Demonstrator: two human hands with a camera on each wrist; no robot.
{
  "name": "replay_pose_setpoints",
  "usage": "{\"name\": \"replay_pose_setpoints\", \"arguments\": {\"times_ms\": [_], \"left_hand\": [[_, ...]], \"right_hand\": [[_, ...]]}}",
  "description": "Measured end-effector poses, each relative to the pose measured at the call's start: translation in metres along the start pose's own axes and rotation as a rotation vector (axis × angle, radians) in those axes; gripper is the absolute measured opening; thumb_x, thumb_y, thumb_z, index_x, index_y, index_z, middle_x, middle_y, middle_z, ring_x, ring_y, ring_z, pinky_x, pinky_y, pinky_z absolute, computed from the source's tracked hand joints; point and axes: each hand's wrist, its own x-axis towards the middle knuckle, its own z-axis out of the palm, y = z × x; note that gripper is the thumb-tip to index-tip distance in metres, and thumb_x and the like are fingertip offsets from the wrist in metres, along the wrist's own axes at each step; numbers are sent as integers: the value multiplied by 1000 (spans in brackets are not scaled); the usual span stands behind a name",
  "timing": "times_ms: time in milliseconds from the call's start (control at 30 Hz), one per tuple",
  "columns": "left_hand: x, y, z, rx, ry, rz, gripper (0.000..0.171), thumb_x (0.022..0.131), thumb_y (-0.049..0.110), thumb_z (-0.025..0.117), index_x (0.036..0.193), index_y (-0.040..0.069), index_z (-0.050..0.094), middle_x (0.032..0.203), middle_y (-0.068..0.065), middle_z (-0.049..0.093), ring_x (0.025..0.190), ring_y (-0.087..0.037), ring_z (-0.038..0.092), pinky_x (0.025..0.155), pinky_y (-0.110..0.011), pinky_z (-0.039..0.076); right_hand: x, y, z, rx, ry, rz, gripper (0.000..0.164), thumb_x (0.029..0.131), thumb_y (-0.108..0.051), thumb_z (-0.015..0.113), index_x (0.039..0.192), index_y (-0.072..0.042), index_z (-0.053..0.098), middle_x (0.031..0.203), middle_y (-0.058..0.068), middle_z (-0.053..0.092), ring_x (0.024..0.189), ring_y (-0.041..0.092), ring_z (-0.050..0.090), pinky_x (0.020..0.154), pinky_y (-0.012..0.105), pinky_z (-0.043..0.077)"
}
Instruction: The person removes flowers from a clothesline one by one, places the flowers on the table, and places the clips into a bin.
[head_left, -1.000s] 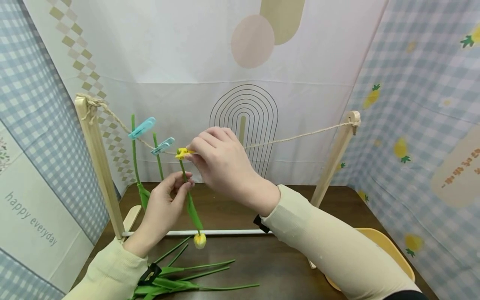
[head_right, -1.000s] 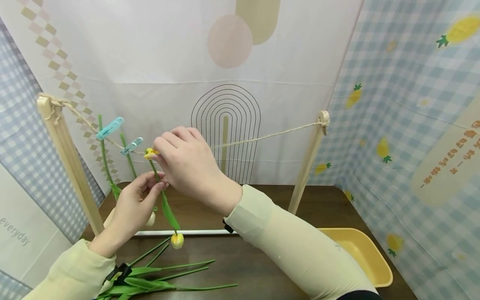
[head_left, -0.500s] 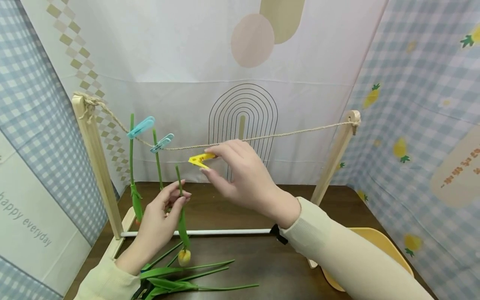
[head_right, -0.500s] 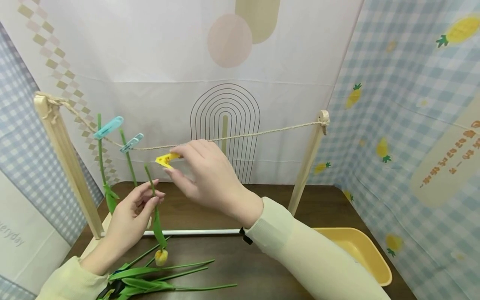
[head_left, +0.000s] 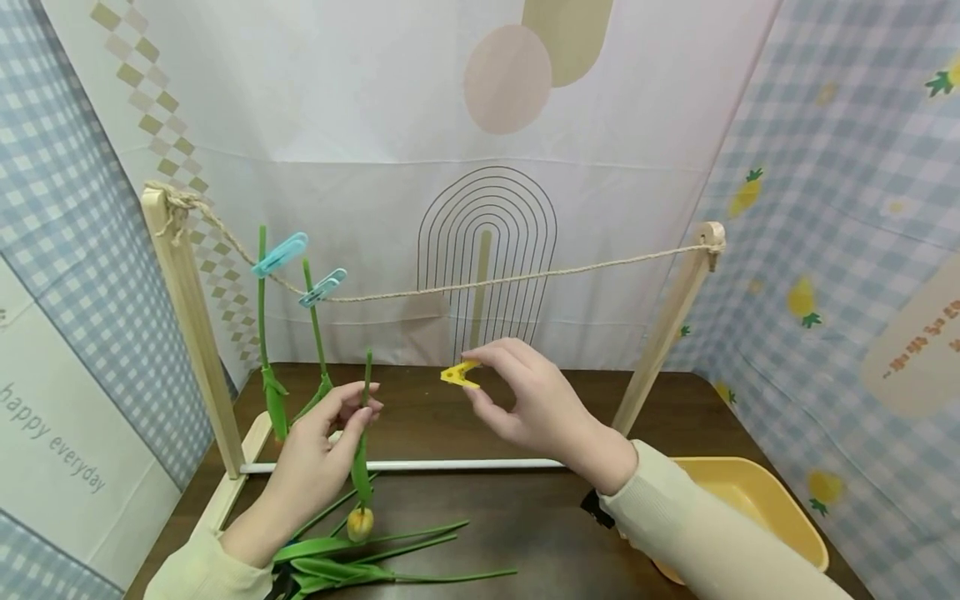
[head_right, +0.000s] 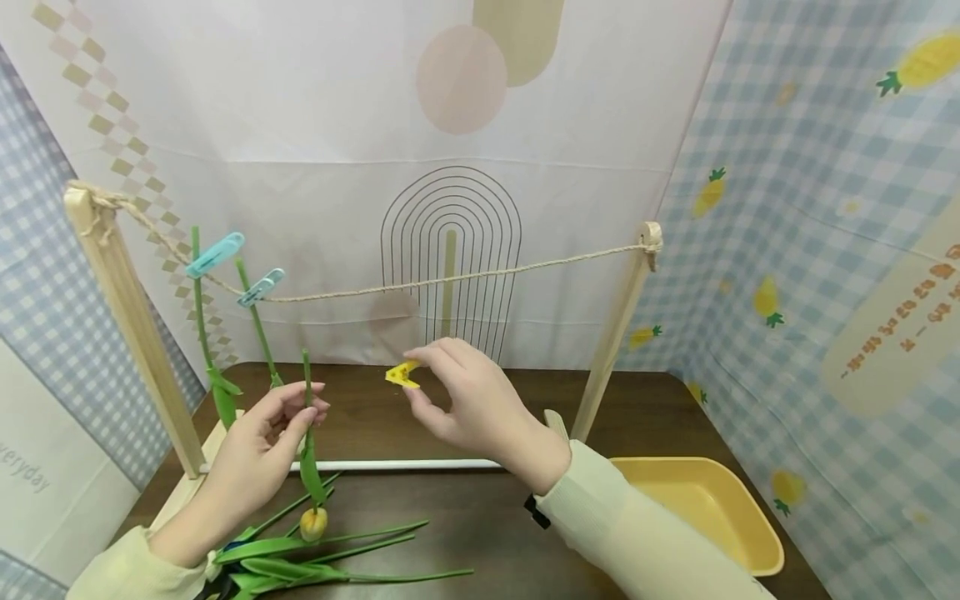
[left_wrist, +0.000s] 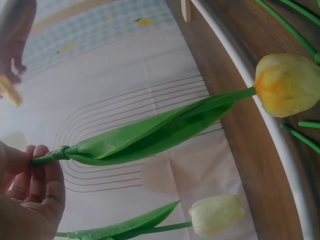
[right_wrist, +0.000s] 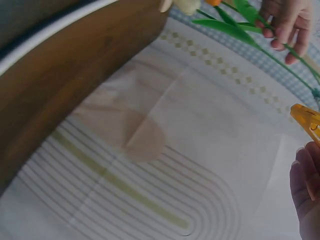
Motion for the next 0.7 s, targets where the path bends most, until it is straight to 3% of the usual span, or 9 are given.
{"name": "replay_pose_setpoints", "arguments": {"times_ms": [233, 433, 700], "left_hand": [[-1, 3, 2, -6, -36, 28, 28, 97, 4, 58, 120, 19, 62, 99, 11, 66, 84, -7, 64, 64, -23, 53], [-1, 9, 5, -17, -69, 94, 32, 95, 1, 60, 122, 18, 64, 101, 13, 65, 89, -9, 64, 73, -24, 53], [-5, 12, 10, -16, -190, 200, 36, 93, -6, 58, 125, 11, 63, 103, 10, 63, 94, -8, 63, 74, -25, 54]], "right_hand": [[-32, 11, 1, -11, -57, 106, 31, 89, -18, 64, 119, -9, 62, 108, -1, 61, 95, 11, 57, 81, 27, 49], [-63, 18, -4, -22, -100, 231, 35, 91, -20, 65, 124, -11, 59, 105, -4, 60, 91, 13, 58, 77, 29, 51], [-109, 28, -15, -69, -77, 290, 36, 87, -14, 68, 122, -11, 60, 104, -2, 62, 90, 11, 58, 75, 32, 52]]}}
